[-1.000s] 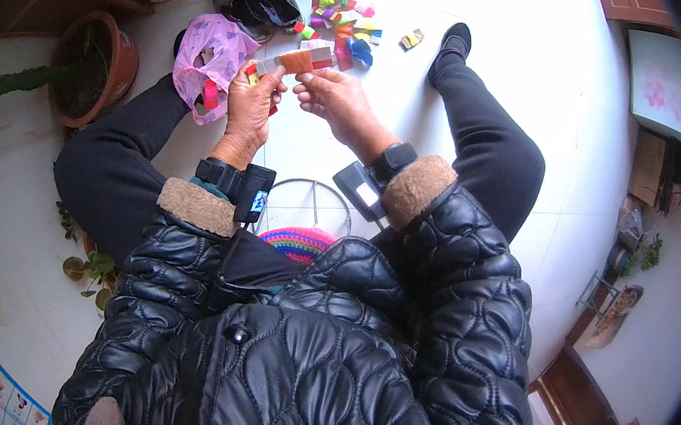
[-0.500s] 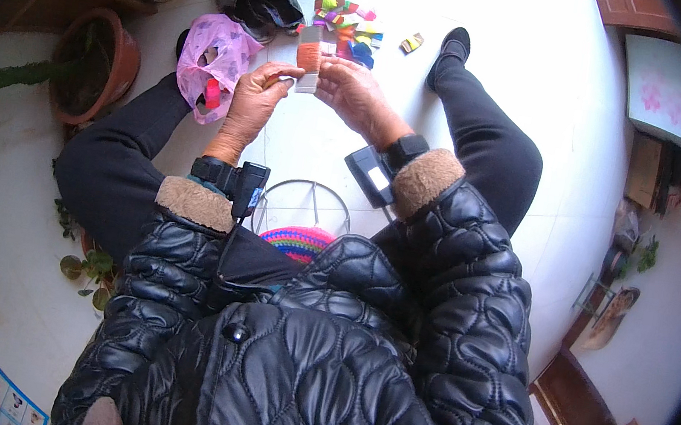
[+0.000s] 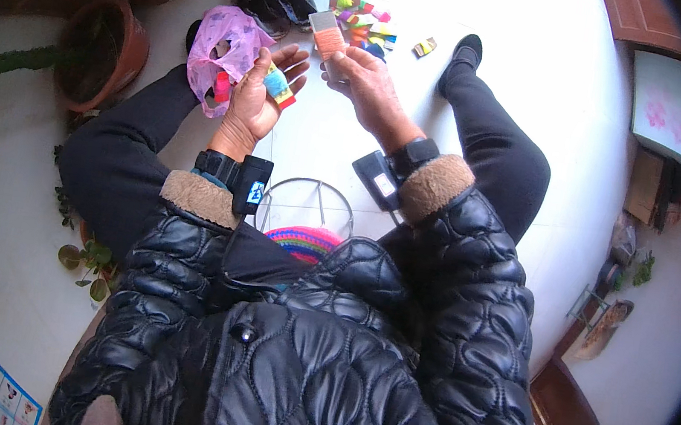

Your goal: The person sits on the floor and assembles small, colorful plastic blocks into a chain-like structure. They pick up individual blocks, connect them, and occasionally adjust the growing chain.

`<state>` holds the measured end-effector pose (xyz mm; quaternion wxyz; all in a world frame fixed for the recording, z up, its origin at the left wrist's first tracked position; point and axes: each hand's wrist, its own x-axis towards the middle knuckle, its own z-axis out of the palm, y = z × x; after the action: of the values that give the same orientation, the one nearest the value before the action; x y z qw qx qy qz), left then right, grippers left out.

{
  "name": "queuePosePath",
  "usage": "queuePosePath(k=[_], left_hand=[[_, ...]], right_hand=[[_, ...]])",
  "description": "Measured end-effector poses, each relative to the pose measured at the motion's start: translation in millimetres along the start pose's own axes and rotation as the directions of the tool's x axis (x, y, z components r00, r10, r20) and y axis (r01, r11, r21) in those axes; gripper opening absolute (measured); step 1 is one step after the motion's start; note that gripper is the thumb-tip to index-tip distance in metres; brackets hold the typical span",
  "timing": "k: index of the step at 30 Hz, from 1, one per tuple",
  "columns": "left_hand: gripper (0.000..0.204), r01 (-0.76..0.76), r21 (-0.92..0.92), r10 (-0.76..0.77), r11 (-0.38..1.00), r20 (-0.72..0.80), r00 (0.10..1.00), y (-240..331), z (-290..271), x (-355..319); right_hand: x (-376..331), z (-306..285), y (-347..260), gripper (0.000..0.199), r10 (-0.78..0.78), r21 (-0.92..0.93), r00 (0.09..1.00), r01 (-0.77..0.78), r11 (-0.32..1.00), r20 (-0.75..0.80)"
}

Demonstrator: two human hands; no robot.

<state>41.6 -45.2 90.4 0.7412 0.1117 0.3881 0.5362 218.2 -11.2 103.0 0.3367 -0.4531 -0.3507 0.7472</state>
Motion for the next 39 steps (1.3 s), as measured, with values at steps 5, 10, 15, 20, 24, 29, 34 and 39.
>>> queuePosePath(k=[5,10,15,20,24,29,34,39], left_hand=[[0.047,-0.03,-0.145,0.012,0.989,-0.125,0.992,-6,-7,4],[0.05,-0.02,0.042,0.022,0.999,-0.04,0.999,-7,-11,2],[0.048,-0.143,0.227,0.229,0.963,-0.421,0.878,-2,-15,-3],[0.037,-0.348,0.322,0.464,0.88,-0.736,0.493,38,-50,-7],[0.039,-0.335,0.32,0.441,0.886,-0.805,0.398,53,-59,-16],[0.038,-0.296,0.273,0.378,0.915,-0.837,0.397,56,-55,-18],[0.039,-0.276,0.224,0.339,0.935,-0.795,0.503,40,-57,-4],[0.029,-0.106,0.128,0.165,0.986,-0.7,0.695,7,-47,11]], right_hand=[[0,17,3,0.042,0.186,-0.086,0.977,-0.177,0.98,0.109],[-2,37,13,0.03,0.2,-0.046,0.964,-0.195,0.98,0.177],[7,45,19,0.035,0.254,-0.065,0.932,-0.245,0.967,0.26],[25,71,47,0.025,0.557,-0.39,0.824,-0.482,0.785,0.103],[52,102,83,0.021,0.603,-0.366,0.786,-0.525,0.768,0.138],[83,123,111,0.039,0.296,0.045,0.929,-0.313,0.949,0.22],[87,87,119,0.03,0.408,-0.155,0.9,-0.386,0.91,0.153],[115,5,134,0.026,0.345,-0.285,0.924,-0.379,0.881,-0.165]])
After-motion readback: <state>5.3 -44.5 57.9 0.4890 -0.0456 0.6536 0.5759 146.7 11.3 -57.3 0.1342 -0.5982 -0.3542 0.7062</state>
